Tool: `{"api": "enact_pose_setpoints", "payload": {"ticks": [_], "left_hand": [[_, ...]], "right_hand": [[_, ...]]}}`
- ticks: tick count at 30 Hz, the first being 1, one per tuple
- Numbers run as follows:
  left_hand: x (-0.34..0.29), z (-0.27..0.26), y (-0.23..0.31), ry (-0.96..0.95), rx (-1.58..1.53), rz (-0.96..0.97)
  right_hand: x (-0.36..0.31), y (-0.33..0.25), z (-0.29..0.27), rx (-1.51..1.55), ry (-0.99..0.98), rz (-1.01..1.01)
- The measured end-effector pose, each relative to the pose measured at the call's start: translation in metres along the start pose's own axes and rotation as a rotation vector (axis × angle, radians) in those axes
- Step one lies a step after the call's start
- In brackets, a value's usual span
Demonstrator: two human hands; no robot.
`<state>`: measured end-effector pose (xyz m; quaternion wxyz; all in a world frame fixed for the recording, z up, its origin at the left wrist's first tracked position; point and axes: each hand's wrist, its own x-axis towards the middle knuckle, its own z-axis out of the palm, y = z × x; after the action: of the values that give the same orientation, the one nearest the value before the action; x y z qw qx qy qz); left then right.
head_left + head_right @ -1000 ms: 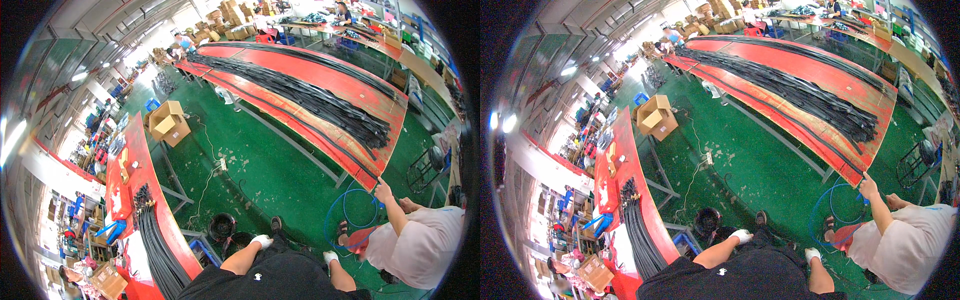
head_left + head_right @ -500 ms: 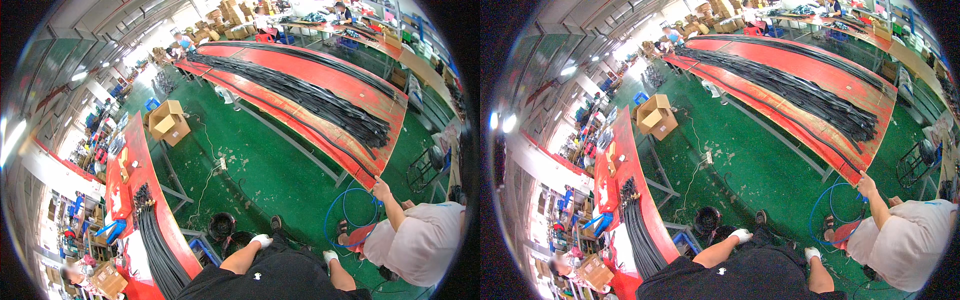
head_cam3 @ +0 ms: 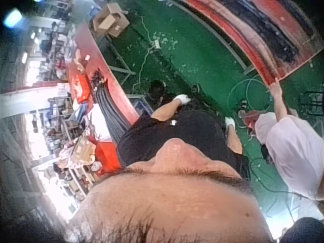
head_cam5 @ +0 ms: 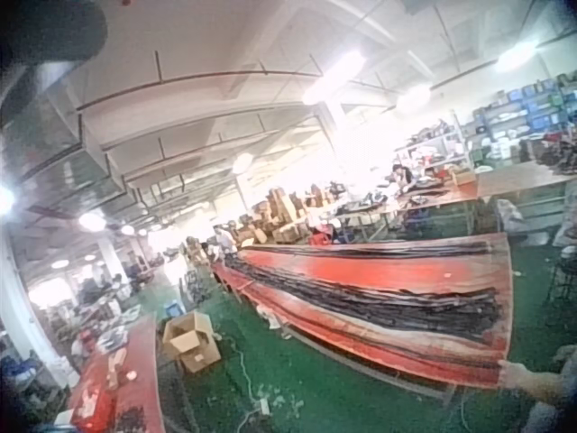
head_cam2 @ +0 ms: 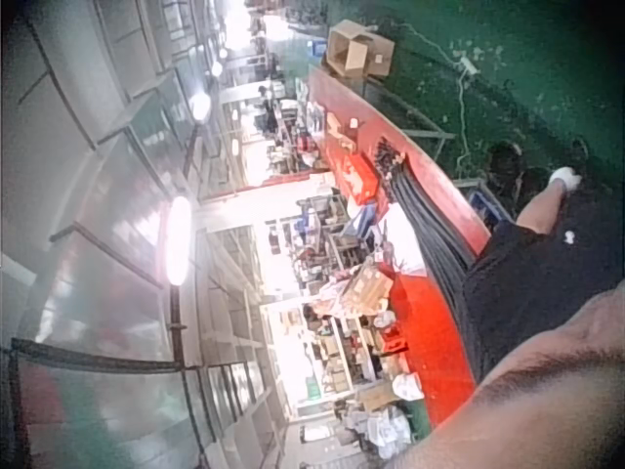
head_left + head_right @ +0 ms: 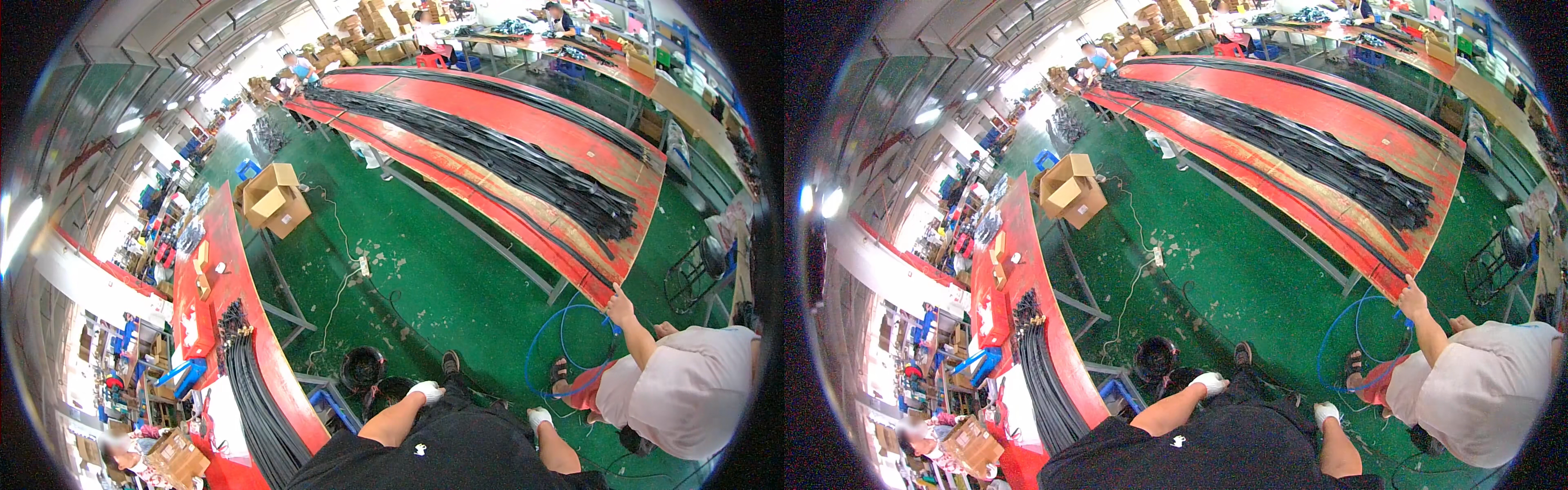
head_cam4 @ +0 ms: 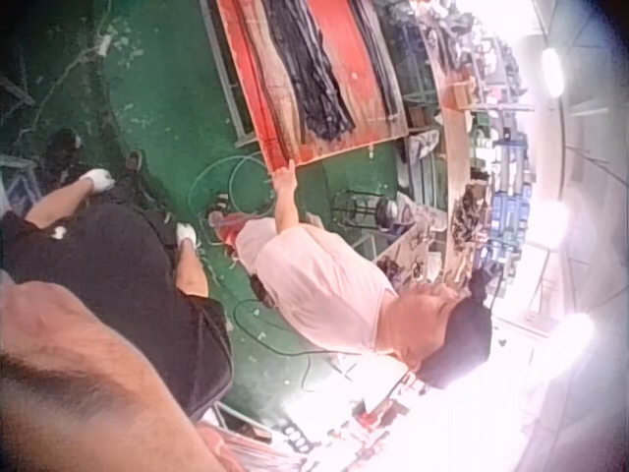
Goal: Organize and prepare long rubber strips on a work table for processing.
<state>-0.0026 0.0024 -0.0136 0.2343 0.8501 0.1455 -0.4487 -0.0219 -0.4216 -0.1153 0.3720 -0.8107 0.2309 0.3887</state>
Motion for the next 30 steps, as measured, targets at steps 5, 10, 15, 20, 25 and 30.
{"api": "enact_pose_setpoints", "payload": {"ticks": [5, 10, 15, 20, 25, 30], "left_hand": [[-0.004, -0.008, 0.009, -0.022, 0.003, -0.004], [-0.002, -0.008, 0.004, -0.003, -0.004, -0.001], [-0.004, -0.011, 0.011, -0.027, 0.015, -0.014], [-0.002, -0.013, 0.013, -0.029, 0.033, 0.009], [0.012, 0.003, -0.006, 0.097, 0.020, 0.060], [0.008, -0.005, 0.004, -0.030, 0.010, 0.022]], "right_hand": [[0.004, 0.006, -0.001, 0.007, -0.002, -0.003], [0.005, 0.005, -0.001, -0.018, 0.001, -0.020], [0.016, 0.014, 0.001, 0.073, 0.012, -0.014], [0.024, 0.021, 0.001, 0.115, 0.013, -0.004], [-0.001, -0.004, -0.007, 0.036, -0.005, -0.006], [0.007, 0.009, -0.007, 0.016, 0.027, -0.009]]}}
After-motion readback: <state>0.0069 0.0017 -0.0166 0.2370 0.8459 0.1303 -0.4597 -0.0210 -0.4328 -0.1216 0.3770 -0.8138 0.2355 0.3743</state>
